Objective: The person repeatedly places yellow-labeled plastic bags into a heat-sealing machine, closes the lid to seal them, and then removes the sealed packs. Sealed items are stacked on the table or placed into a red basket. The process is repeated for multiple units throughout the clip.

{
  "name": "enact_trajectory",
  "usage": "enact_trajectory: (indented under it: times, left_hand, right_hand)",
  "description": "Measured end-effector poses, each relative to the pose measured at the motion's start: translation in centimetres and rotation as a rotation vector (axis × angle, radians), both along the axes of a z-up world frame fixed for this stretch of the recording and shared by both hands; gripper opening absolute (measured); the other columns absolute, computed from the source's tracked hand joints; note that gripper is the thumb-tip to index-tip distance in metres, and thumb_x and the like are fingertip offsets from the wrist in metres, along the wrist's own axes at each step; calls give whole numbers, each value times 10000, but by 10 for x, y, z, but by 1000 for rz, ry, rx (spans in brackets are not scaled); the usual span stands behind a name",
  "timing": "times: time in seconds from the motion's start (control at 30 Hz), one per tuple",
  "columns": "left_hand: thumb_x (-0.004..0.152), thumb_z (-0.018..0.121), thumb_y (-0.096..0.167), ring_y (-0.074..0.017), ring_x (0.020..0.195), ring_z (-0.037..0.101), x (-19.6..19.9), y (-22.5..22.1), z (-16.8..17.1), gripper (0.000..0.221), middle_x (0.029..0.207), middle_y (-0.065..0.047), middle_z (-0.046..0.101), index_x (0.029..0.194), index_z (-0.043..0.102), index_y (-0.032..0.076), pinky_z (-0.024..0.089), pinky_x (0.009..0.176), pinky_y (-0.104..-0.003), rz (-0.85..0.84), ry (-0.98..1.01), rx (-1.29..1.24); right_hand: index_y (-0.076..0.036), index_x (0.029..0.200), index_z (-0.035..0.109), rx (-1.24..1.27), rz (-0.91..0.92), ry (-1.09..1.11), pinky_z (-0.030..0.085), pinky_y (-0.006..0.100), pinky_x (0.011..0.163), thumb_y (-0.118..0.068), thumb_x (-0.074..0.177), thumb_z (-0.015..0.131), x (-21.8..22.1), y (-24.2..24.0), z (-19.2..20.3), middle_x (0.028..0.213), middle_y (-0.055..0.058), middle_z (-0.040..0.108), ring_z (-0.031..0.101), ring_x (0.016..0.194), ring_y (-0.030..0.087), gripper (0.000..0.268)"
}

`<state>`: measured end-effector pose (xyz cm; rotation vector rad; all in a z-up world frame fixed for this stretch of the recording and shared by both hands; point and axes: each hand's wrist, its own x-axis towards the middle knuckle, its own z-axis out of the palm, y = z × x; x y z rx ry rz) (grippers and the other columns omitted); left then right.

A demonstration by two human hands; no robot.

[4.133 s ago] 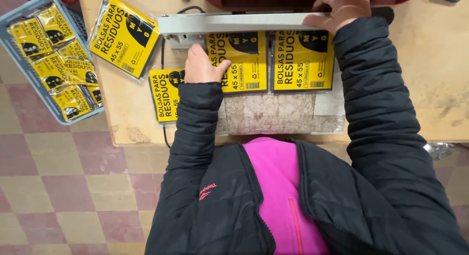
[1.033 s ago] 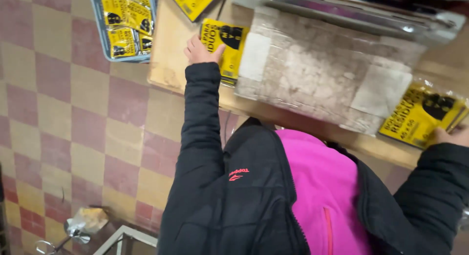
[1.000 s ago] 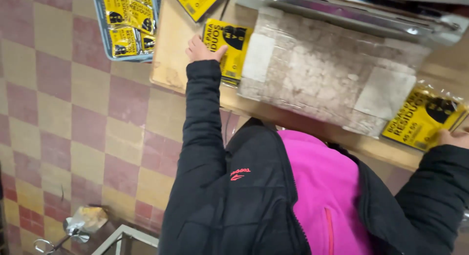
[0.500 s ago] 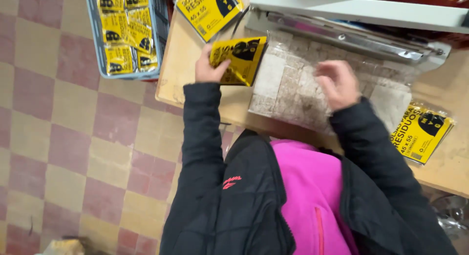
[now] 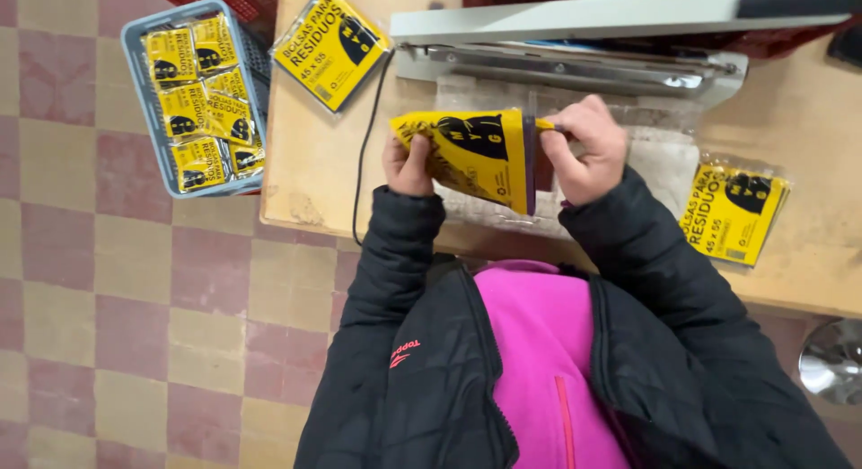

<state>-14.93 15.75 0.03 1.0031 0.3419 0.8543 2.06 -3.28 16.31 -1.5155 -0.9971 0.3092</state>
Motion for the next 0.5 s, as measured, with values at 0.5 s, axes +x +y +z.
enact_trajectory:
  times: [0.5]
  left_hand:
    - [1016,671,65,-73,897,588,47,-1,1,92,986,14,657,1089,658,11,498,830,-241,-244,402,122]
  right_hand:
    - [30,1077,637,-61,-214,-254,512,253,707,79,1075,583,49,-146,-1,914,139,683,654,755,175,73]
